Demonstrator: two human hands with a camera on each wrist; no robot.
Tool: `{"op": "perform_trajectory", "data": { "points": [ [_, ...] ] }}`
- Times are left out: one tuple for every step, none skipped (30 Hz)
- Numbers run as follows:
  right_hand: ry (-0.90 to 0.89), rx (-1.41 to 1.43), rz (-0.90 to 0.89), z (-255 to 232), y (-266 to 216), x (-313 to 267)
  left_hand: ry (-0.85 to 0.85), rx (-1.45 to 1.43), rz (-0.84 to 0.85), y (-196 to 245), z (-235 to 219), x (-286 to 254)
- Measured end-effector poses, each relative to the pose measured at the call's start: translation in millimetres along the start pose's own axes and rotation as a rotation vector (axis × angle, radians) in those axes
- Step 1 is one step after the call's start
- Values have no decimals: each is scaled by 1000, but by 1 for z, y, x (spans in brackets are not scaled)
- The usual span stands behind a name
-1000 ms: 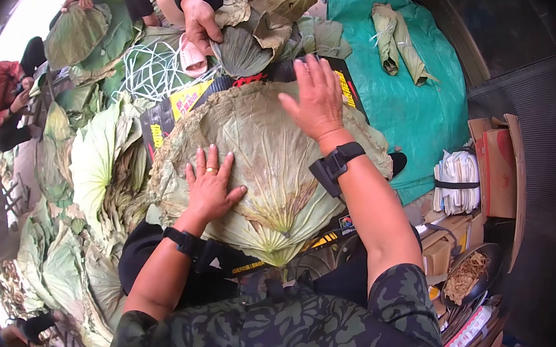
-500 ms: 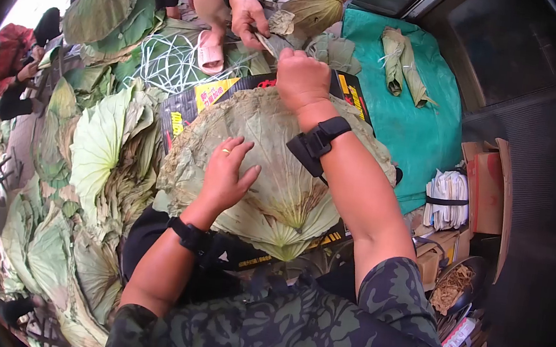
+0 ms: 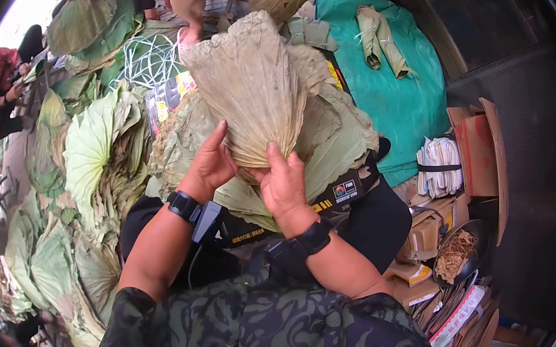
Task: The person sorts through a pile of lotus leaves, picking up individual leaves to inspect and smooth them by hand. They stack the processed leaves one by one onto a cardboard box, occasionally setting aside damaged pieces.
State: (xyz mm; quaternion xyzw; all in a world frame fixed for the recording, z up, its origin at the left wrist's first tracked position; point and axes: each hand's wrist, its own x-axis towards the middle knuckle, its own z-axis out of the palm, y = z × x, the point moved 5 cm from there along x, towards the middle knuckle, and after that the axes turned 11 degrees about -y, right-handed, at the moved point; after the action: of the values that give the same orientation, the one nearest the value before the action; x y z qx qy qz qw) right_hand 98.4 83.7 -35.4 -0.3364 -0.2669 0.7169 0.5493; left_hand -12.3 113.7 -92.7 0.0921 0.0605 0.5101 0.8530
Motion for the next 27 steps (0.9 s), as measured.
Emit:
{"op": "perform_trajectory", "data": {
  "points": [
    [-37, 36, 100, -3, 13, -5, 70, 103, 33, 7, -6, -3],
    [-30, 41, 100, -7, 14, -6, 137, 206, 66, 13, -6, -6],
    [-42, 74, 154, -10, 13, -4, 152, 183, 92, 17, -1, -10],
    [-53, 106, 206, -13, 13, 1, 152, 182, 88, 18, 0, -12],
    [-102, 293, 210, -16, 14, 14, 187, 268, 88, 21, -1, -15],
    [-99, 292, 209, -21, 8, 24, 221, 354, 90, 24, 1, -18],
    [-69, 361, 201, -28, 0, 34, 214, 387, 62, 25, 5, -20],
    [-39, 430, 194, -34, -6, 41, 216, 384, 62, 26, 5, -21],
    [-36, 430, 197, -37, -9, 48, 176, 395, 42, 26, 6, -21],
    [81, 213, 58, -49, -20, 53, 136, 406, 22, 27, 6, -21],
    [198, -6, -80, -57, -29, 53, 139, 405, 20, 29, 7, -22],
    [202, -5, -79, -59, -28, 53, 106, 272, 89, 34, 9, -20],
    [224, -155, -205, -61, -36, 51, 71, 139, 156, 38, 10, -18],
    [245, -305, -329, -63, -42, 48, 70, 138, 152, 41, 5, -16],
    [276, -424, -303, -75, -36, 49, 146, 98, 184, 44, -8, -15],
    [280, -422, -301, -87, -29, 49, 222, 59, 216, 46, -20, -16],
    [349, -487, -197, -94, -22, 45, 288, 112, 210, 46, -25, -16],
    [417, -549, -89, -101, -15, 41, 292, 113, 206, 43, -28, -15],
    [415, -535, -85, -106, -13, 40, 310, 109, 185, 38, -32, -16],
    [418, -529, -78, -109, -12, 39, 329, 104, 165, 35, -30, -16],
    [387, -586, -111, -110, -15, 39, 336, 108, 161, 35, -28, -18],
    [358, -643, -145, -110, -16, 39, 239, 17, 113, 31, -21, -18],
    [363, -639, -142, -105, -18, 37, 140, -74, 64, 28, -11, -17],
    [352, -693, -172, -97, -25, 35, 143, -74, 59, 28, -8, -18],
    [340, -749, -203, -90, -30, 33, 55, -108, 22, 28, -2, -18],
    [341, -748, -202, -94, -29, 35, -34, -141, -12, 28, 5, -17],
    [371, -797, -220, -102, -29, 37, -33, -140, -13, 28, 8, -16]
  ]
}}
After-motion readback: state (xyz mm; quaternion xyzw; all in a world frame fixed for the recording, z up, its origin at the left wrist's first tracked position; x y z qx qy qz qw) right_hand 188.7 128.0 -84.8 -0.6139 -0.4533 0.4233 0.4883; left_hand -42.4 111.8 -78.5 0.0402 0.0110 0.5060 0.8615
